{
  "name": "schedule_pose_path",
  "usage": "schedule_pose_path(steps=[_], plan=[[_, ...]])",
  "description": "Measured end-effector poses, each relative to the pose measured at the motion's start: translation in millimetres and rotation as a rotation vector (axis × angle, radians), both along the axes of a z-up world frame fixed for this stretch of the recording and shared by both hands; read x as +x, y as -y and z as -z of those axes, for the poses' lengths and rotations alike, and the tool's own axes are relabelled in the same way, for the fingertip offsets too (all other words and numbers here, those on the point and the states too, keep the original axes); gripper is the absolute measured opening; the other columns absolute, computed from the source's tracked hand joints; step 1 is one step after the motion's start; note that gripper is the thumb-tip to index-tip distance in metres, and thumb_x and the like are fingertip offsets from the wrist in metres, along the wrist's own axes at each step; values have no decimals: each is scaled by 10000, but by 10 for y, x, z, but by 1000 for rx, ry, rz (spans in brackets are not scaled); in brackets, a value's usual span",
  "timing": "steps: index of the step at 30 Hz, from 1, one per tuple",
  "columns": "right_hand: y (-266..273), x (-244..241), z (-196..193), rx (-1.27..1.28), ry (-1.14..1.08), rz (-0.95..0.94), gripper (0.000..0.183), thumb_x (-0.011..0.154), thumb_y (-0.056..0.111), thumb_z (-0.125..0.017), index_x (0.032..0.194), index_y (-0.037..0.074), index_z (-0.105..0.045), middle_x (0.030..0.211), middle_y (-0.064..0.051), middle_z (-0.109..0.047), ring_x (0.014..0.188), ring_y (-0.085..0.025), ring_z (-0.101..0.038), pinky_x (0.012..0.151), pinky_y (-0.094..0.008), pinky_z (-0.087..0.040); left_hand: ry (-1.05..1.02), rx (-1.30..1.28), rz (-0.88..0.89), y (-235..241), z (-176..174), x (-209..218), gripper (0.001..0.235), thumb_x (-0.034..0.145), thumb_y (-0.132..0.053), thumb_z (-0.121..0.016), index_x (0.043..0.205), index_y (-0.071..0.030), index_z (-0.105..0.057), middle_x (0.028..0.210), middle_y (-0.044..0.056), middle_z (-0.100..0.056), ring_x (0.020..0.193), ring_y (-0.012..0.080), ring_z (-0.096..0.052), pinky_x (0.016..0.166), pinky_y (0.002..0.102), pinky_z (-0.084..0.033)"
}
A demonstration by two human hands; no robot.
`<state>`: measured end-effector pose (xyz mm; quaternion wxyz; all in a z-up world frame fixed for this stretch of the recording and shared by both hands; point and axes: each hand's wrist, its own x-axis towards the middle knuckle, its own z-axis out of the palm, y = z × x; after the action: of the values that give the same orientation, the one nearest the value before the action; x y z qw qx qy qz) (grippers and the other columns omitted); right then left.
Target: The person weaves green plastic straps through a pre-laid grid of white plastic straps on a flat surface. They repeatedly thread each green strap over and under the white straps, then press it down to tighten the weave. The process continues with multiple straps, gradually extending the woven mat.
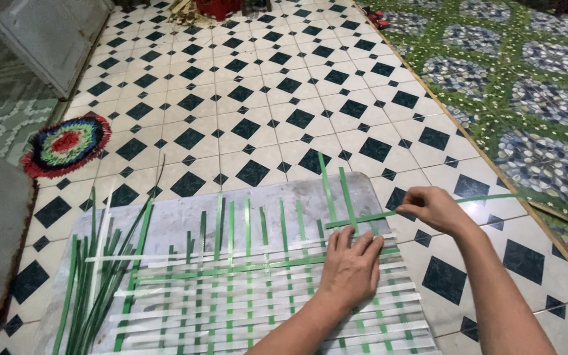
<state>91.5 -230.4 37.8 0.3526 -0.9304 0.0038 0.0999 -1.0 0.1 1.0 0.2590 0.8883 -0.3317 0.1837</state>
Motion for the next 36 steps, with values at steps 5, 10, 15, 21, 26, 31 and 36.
schedule_pose_path(steps=[5,10,15,21,26,31,36], plan=[[-125,-170,-122,-174,30,61,209,836,238,-759,732,72,-687,661,-61,-686,614,-182,-571,612,-340,-426,-182,119,0,1,-5,3,509,926,-289,-476,1399,-105,-508,1360,137,-553,1280,413,-389,1087,549,-233],[-324,-200,-146,-224,21,73,222,823,249,-774,718,77,-681,608,-53,-626,590,-171,-512,589,-334,-390,-94,-29,13,4,87,-1,456,909,-233,-520,1330,-64,-571,1301,152,-588,1240,449,-421,1057,581,-302],[-362,-103,76,-77,-1,21,188,835,208,-770,737,77,-677,658,-49,-636,626,-157,-535,590,-305,-412,-130,83,-23,-47,-75,-42,481,895,-288,-509,1349,-134,-552,1340,92,-568,1283,399,-411,1075,704,-141],[-357,-17,262,67,61,14,270,777,189,-825,869,101,-586,759,-48,-632,673,-163,-579,621,-307,-450,-126,43,-24,-35,-37,-32,453,899,-266,-519,1330,-136,-568,1315,76,-576,1266,395,-421,1078,722,-118],[-218,-155,99,-22,-85,70,235,895,273,-656,1041,99,-598,953,-90,-676,833,-202,-636,730,-338,-524,-175,33,3,-47,-38,-28,452,869,-249,-537,1305,-132,-555,1301,82,-571,1273,417,-411,1077,729,-117],[160,-53,461,-143,63,102,360,860,410,-700,746,86,-592,597,-61,-555,556,-185,-486,561,-338,-366,-168,43,-4,-28,10,-22,470,881,-254,-528,1330,-115,-546,1311,88,-580,1283,425,-406,1087,716,-148],[-262,-85,191,-207,61,125,339,830,387,-750,767,98,-585,663,-57,-623,630,-188,-542,606,-342,-403,-103,44,-17,-16,101,-4,479,866,-277,-544,1322,-134,-573,1310,78,-592,1262,404,-436,1090,663,-197]])
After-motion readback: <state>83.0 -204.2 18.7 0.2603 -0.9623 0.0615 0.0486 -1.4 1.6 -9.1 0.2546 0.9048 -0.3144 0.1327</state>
